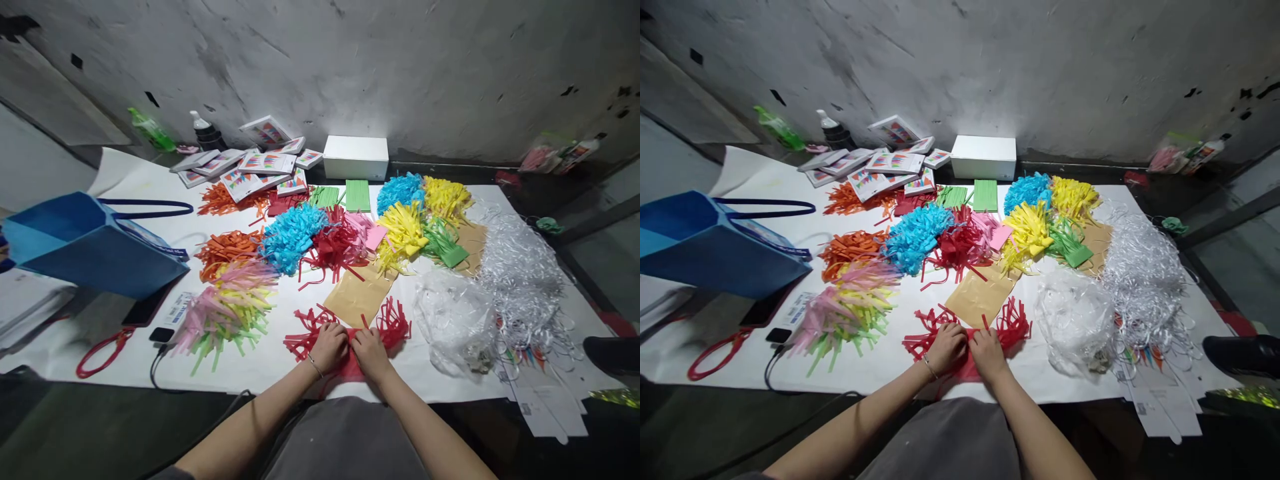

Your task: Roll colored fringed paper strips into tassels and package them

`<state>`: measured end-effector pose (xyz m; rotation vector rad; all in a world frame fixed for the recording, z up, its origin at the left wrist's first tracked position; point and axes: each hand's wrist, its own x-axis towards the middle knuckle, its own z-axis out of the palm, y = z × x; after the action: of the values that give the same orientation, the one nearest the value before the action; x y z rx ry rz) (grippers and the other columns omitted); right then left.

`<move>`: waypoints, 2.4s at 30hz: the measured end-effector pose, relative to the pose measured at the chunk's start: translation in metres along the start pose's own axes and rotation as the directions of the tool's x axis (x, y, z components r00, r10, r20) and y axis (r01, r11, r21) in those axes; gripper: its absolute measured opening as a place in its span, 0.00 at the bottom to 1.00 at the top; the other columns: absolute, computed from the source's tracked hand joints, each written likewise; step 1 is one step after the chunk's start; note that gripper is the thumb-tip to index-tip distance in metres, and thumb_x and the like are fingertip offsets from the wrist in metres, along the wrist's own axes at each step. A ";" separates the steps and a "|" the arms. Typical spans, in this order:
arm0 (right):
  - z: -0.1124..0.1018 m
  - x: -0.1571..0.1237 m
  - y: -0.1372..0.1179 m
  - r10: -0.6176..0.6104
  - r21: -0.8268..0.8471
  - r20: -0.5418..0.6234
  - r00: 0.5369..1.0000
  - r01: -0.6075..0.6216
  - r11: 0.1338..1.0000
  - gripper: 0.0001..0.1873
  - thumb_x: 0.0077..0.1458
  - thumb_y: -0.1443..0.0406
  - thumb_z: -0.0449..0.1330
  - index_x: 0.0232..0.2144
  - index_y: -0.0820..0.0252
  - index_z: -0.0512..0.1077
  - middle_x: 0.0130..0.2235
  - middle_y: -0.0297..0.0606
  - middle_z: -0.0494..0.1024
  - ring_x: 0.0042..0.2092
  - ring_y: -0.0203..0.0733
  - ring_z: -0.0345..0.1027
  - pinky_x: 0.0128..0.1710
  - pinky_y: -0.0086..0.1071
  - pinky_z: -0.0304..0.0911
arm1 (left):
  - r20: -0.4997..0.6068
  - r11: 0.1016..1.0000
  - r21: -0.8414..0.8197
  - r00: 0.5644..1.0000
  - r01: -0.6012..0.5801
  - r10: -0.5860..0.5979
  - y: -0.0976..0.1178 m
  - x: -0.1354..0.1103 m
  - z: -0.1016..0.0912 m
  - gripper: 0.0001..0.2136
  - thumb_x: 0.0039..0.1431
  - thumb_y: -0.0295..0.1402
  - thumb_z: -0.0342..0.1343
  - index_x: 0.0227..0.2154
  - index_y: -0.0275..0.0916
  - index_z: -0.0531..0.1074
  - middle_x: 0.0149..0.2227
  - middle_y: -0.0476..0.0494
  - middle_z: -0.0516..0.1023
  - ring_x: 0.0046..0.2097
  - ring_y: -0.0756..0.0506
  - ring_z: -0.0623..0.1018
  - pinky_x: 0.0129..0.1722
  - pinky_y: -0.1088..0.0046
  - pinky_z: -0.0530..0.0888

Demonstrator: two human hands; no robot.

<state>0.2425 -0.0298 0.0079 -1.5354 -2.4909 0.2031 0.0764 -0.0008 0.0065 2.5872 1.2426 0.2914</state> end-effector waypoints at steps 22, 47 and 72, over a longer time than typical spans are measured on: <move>-0.004 -0.003 0.011 0.337 0.003 -0.005 0.941 -0.337 0.941 0.06 0.55 0.67 0.55 0.31 0.59 0.72 0.36 0.45 0.73 0.42 0.50 0.63 0.44 0.43 0.51 | -0.105 0.956 0.092 0.958 0.277 -0.268 0.024 -0.001 -0.001 0.09 0.59 0.25 0.49 0.31 0.38 0.74 0.39 0.39 0.73 0.43 0.39 0.67 0.47 0.52 0.59; 0.007 -0.012 0.008 0.018 -0.001 -0.101 0.995 -0.018 1.000 0.07 0.59 0.68 0.55 0.36 0.59 0.73 0.35 0.40 0.76 0.42 0.46 0.66 0.55 0.48 0.41 | -0.075 0.982 0.084 0.983 0.172 -0.166 0.028 -0.001 -0.003 0.04 0.56 0.28 0.54 0.30 0.38 0.73 0.36 0.43 0.74 0.41 0.42 0.69 0.45 0.60 0.61; -0.007 -0.010 0.016 0.403 0.523 -0.361 0.841 -0.175 0.834 0.12 0.60 0.67 0.51 0.36 0.58 0.75 0.33 0.37 0.79 0.35 0.39 0.71 0.48 0.38 0.60 | 0.060 1.000 -0.017 0.998 0.000 0.001 0.044 -0.027 0.021 0.15 0.59 0.32 0.52 0.49 0.39 0.69 0.55 0.37 0.69 0.55 0.38 0.66 0.51 0.59 0.66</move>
<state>0.2622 -0.0318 0.0102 -1.5247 -1.6663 0.4084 0.0978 -0.0517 -0.0017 2.5620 1.2134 0.2217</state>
